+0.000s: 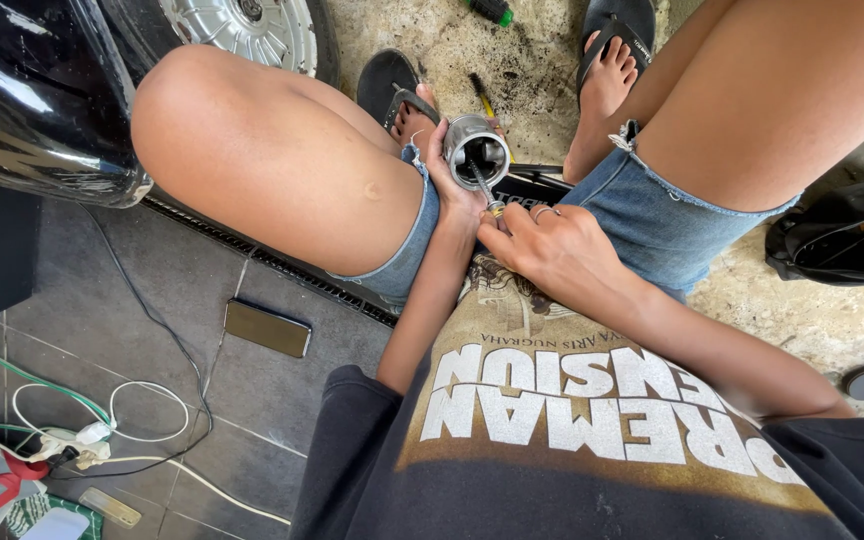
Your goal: The person sits on the ground and uses a screwdriver to scrape the inside of a cylindrical metal part. They rotate the part and continue scraping different areas of the interior surface.
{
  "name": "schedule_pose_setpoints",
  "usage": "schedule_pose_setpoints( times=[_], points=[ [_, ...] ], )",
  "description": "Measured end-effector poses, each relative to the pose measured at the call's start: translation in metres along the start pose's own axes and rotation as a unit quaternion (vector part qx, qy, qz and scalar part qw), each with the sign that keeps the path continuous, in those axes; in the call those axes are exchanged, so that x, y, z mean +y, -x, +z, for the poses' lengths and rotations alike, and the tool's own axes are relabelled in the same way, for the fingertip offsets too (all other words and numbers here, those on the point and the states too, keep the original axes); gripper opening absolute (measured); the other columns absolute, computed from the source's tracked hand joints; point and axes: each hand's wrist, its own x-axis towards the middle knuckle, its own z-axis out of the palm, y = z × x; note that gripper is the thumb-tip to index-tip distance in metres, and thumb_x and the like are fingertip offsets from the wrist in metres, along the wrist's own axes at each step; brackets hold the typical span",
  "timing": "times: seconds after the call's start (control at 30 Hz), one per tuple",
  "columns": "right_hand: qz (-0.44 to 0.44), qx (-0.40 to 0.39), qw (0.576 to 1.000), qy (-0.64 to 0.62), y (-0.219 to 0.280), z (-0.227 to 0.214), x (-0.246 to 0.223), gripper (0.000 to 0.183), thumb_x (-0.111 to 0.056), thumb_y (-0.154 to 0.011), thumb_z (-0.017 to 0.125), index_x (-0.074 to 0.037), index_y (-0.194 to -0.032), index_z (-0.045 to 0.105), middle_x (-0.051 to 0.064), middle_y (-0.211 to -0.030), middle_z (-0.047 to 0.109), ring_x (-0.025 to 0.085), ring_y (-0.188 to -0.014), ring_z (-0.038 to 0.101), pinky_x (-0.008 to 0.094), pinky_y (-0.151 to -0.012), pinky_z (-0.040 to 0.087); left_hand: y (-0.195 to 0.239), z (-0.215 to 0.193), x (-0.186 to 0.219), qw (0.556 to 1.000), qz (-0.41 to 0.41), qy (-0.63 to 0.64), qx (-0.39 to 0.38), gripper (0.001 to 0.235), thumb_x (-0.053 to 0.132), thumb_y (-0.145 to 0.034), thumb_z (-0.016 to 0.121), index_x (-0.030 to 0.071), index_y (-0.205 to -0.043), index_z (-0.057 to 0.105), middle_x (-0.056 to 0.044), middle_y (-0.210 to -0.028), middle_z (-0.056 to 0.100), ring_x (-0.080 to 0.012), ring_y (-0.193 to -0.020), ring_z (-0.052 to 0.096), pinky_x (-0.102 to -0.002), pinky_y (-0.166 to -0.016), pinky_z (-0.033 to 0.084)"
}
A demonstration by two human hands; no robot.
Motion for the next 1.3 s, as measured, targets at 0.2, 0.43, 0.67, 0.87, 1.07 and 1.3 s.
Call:
schedule_pose_setpoints(
  times=[0.2, 0.43, 0.67, 0.87, 1.07, 1.3],
  points=[
    [-0.027, -0.040, 0.998, -0.050, -0.001, -0.003, 0.021, 0.014, -0.015, -0.104, 0.060, -0.019, -0.092, 0.068, -0.003, -0.073, 0.057, 0.008, -0.049, 0.056, 0.024, -0.053, 0.046, -0.005, -0.003, 0.010, 0.997, -0.044, -0.053, -0.021, 0.065, 0.057, -0.091, 0.060, -0.007, -0.101, 0.069, -0.031, -0.089, 0.070, -0.0398, -0.074, 0.071, -0.048, -0.057, 0.062],
    [-0.048, -0.072, 0.991, -0.100, 0.006, -0.001, 0.045, 0.020, -0.023, -0.107, 0.058, -0.020, -0.088, 0.063, -0.007, -0.074, 0.055, 0.008, -0.048, 0.053, 0.024, -0.054, 0.044, 0.001, 0.001, 0.012, 0.988, -0.085, -0.120, -0.047, 0.078, 0.065, -0.090, 0.054, -0.009, -0.110, 0.065, -0.028, -0.085, 0.068, -0.0377, -0.062, 0.069, -0.047, -0.044, 0.058],
    [-0.028, -0.040, 0.997, -0.064, 0.007, 0.010, 0.022, 0.019, -0.020, -0.107, 0.058, -0.022, -0.088, 0.061, -0.007, -0.072, 0.052, 0.008, -0.047, 0.051, 0.025, -0.051, 0.043, -0.012, -0.008, 0.010, 0.991, -0.067, -0.114, -0.030, 0.080, 0.065, -0.088, 0.057, -0.012, -0.110, 0.065, -0.029, -0.084, 0.068, -0.0399, -0.063, 0.070, -0.050, -0.041, 0.058],
    [-0.029, 0.011, 0.999, -0.016, 0.004, 0.012, 0.011, 0.018, -0.012, -0.104, 0.055, -0.020, -0.089, 0.061, -0.003, -0.070, 0.047, 0.012, -0.050, 0.051, 0.027, -0.050, 0.041, -0.019, -0.013, 0.007, 0.995, -0.042, -0.088, -0.001, 0.068, 0.058, -0.089, 0.061, -0.009, -0.103, 0.069, -0.030, -0.088, 0.070, -0.0402, -0.069, 0.070, -0.052, -0.047, 0.059],
    [-0.010, -0.008, 0.999, -0.042, 0.007, 0.009, 0.015, 0.017, -0.014, -0.103, 0.057, -0.021, -0.089, 0.063, -0.004, -0.071, 0.050, 0.011, -0.050, 0.052, 0.026, -0.051, 0.042, -0.008, -0.002, 0.010, 0.993, -0.062, -0.093, -0.030, 0.071, 0.059, -0.090, 0.058, -0.010, -0.106, 0.067, -0.031, -0.087, 0.069, -0.0389, -0.061, 0.069, -0.048, -0.044, 0.058],
    [0.045, -0.074, 0.976, -0.200, 0.010, -0.007, 0.040, 0.021, -0.022, -0.110, 0.056, -0.018, -0.091, 0.062, -0.004, -0.074, 0.053, 0.016, -0.050, 0.057, 0.027, -0.053, 0.045, 0.015, 0.019, 0.011, 0.986, -0.097, -0.112, -0.070, 0.078, 0.065, -0.091, 0.053, -0.010, -0.110, 0.064, -0.027, -0.082, 0.067, -0.0373, -0.057, 0.068, -0.043, -0.041, 0.057]
  ],
)
